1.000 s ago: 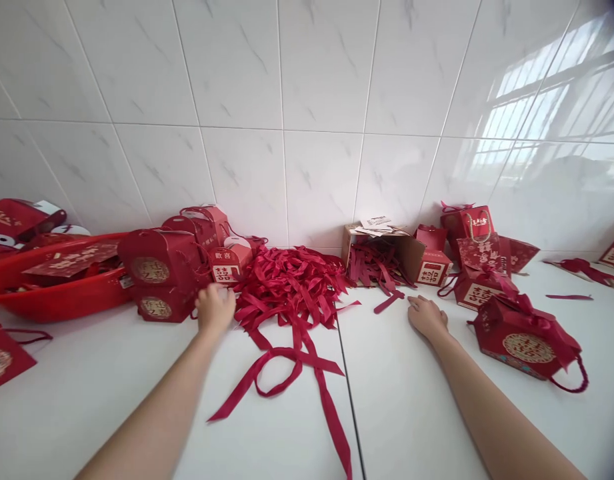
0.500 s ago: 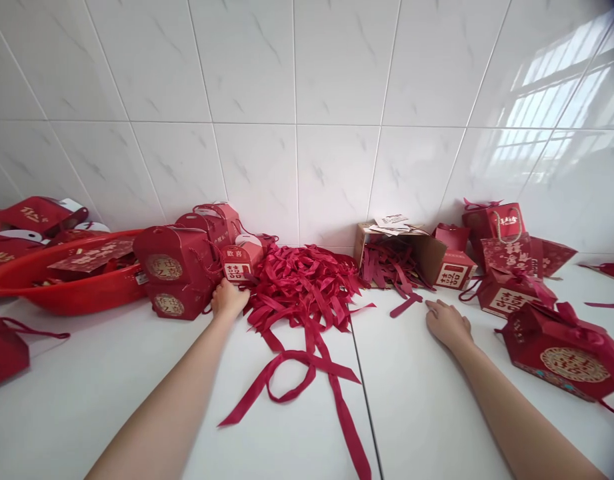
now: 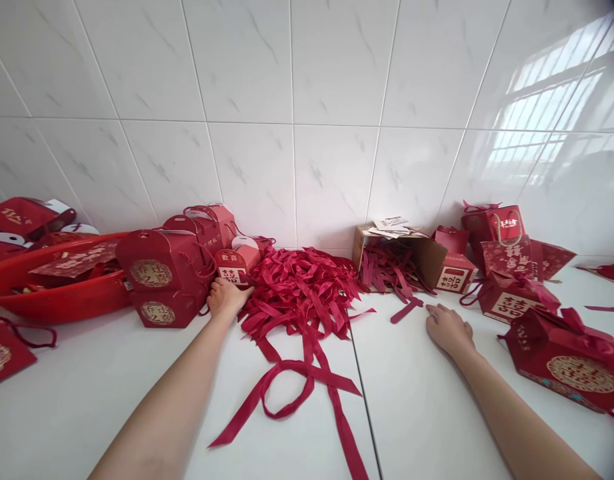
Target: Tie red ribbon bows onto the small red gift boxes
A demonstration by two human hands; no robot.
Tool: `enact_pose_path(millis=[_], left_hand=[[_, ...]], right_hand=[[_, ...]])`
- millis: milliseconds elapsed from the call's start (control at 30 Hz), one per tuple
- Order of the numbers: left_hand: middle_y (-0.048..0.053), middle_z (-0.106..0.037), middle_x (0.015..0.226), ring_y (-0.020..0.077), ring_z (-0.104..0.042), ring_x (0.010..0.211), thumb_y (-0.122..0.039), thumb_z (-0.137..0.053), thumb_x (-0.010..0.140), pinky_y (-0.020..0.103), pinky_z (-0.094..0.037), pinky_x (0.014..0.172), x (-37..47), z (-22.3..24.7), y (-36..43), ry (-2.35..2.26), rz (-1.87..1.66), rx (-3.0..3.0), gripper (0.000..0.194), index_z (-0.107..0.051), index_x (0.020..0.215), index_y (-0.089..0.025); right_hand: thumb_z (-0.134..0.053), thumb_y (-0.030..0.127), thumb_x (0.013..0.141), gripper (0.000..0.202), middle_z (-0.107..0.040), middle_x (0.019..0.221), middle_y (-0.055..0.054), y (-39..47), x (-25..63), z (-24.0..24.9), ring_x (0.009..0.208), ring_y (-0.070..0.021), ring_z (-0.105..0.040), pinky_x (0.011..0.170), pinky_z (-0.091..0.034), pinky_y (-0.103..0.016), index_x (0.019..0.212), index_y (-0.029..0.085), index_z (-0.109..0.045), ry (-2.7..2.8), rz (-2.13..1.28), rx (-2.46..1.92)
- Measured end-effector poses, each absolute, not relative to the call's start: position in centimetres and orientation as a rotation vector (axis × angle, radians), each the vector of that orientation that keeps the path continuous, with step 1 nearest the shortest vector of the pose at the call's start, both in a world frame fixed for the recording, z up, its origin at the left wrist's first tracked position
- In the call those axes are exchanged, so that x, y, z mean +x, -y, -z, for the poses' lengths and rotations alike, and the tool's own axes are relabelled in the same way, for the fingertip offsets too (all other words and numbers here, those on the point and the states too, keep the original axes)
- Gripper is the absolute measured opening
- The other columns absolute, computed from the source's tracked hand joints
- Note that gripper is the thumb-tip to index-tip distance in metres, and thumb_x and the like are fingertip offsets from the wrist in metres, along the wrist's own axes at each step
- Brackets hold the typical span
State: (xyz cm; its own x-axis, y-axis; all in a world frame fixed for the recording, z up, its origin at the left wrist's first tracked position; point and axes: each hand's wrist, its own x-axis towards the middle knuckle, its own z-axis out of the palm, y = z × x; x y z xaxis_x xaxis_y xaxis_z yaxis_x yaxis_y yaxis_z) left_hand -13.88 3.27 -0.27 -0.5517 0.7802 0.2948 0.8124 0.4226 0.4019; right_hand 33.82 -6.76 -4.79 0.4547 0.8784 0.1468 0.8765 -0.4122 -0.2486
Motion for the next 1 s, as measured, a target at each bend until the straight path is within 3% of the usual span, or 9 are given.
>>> enact_pose_path(millis=[200, 633, 767, 867, 933, 1000], left_hand=[[0.031, -0.047, 0.124, 0.0416, -0.054, 0.111, -0.059, -0.065, 0.058, 0.048, -0.043, 0.087, -14.5, 0.1, -3.4, 2.608, 0.773, -1.512, 0.092, -0.036, 0.125, -0.003], [0.022, -0.053, 0.120, 0.0412, -0.044, 0.118, -0.062, -0.071, 0.050, 0.048, -0.032, 0.096, -8.5, 0.8, 3.5, 2.280, 0.829, -2.151, 0.086, -0.049, 0.114, -0.010], [0.008, -0.062, 0.110, 0.0311, -0.052, 0.110, -0.052, -0.079, 0.044, 0.040, -0.037, 0.096, -7.8, 0.3, 4.9, 2.098, 0.961, -2.520, 0.071, -0.061, 0.106, -0.022], [0.005, -0.063, 0.104, 0.0235, -0.059, 0.101, -0.053, -0.071, 0.060, 0.034, -0.045, 0.090, -9.2, 0.0, 3.9, 2.085, 1.153, -2.600, 0.049, -0.065, 0.099, -0.024], [0.009, -0.059, 0.110, 0.0227, -0.060, 0.100, -0.052, -0.057, 0.074, 0.035, -0.048, 0.087, -10.1, 0.3, 2.4, 2.184, 1.342, -2.422, 0.048, -0.060, 0.110, -0.020], [0.014, -0.053, 0.119, 0.0249, -0.057, 0.105, -0.048, -0.055, 0.077, 0.040, -0.047, 0.089, -10.7, 0.7, 0.5, 2.279, 1.519, -2.144, 0.056, -0.048, 0.124, -0.017]], right_hand=[[-0.033, 0.025, 0.083, 0.045, -0.052, 0.133, -0.009, 6.4, 33.6, 4.3, 0.121, -0.0307, -0.045, 0.097, -0.036, -0.051, 0.122, 0.023, -0.057, 1.438, -0.005, -2.444], [-0.031, 0.025, 0.085, 0.047, -0.050, 0.135, -0.011, 7.3, 33.3, 4.0, 0.123, -0.0297, -0.043, 0.099, -0.035, -0.050, 0.125, 0.020, -0.056, 1.479, -0.021, -2.407], [-0.030, 0.025, 0.086, 0.048, -0.046, 0.139, -0.011, 7.5, 33.3, 4.0, 0.127, -0.0306, -0.040, 0.100, -0.033, -0.051, 0.127, 0.020, -0.055, 1.514, -0.030, -2.399], [-0.028, 0.025, 0.087, 0.048, -0.044, 0.141, -0.011, 7.4, 33.4, 4.1, 0.129, -0.0308, -0.038, 0.101, -0.032, -0.052, 0.128, 0.020, -0.054, 1.521, -0.031, -2.400], [-0.028, 0.025, 0.087, 0.048, -0.044, 0.141, -0.011, 7.2, 33.3, 4.2, 0.129, -0.0312, -0.038, 0.101, -0.031, -0.053, 0.127, 0.019, -0.053, 1.514, -0.028, -2.404], [-0.028, 0.025, 0.087, 0.048, -0.045, 0.140, -0.011, 7.0, 33.2, 4.4, 0.128, -0.0320, -0.038, 0.100, -0.032, -0.054, 0.127, 0.019, -0.053, 1.501, -0.022, -2.410]])
